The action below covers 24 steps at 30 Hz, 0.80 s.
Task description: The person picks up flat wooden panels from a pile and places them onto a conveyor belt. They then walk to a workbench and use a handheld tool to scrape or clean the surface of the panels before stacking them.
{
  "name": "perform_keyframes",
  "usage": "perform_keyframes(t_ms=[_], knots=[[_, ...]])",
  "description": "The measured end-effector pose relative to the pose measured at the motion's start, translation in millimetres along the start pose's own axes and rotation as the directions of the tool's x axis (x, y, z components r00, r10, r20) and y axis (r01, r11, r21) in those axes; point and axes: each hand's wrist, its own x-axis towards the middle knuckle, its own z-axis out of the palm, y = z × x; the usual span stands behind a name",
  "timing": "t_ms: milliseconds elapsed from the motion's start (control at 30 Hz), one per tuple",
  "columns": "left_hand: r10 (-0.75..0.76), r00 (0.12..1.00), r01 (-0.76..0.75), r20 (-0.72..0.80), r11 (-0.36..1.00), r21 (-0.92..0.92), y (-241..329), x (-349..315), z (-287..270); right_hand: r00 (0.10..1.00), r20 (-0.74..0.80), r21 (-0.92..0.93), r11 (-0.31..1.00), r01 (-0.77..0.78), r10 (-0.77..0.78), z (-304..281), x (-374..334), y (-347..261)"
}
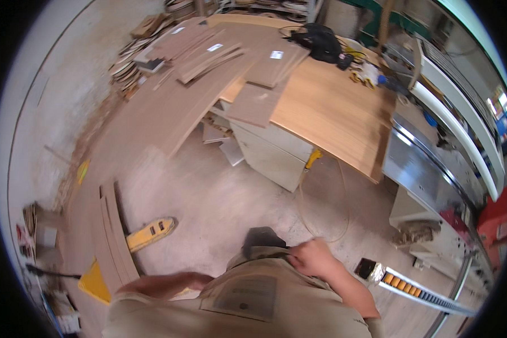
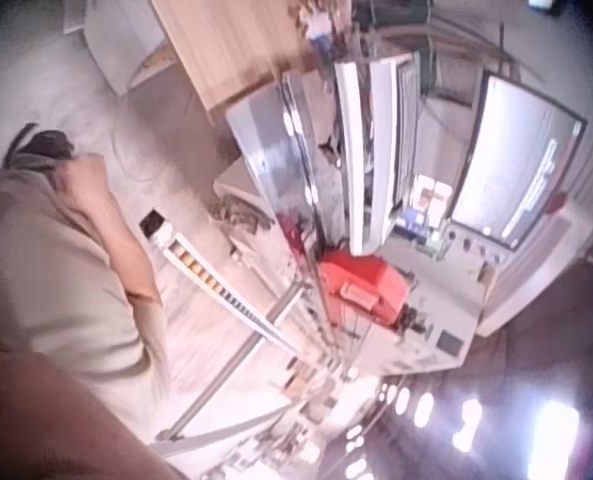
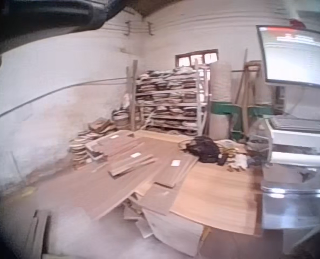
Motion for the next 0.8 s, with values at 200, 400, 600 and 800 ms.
perform_keyframes(t_ms=[200, 400, 600, 800], knots=[[0.284, 0.841, -0.215, -0.460, 0.956, 0.197, 24, -72, 66, 0.913, 0.080, 0.378, 0.859, 0.344, -0.401, 2, 98, -12], [0.675, 0.184, 0.068, -0.714, 0.716, 0.695, 200, -192, -95, 0.993, -0.103, 0.614, 0.789, 0.021, 0.054, -17, 149, 2], [0.848, -0.085, -0.606, -0.523, 0.373, 0.703, 493, -262, -237, 0.858, -0.299, 0.710, 0.698, -0.094, 0.419, -103, 264, 102], [0.829, -0.209, -0.256, -0.519, 0.465, 0.847, 653, -220, -326, 0.660, -0.498, 0.658, 0.741, -0.134, 0.562, -165, 420, 168]])
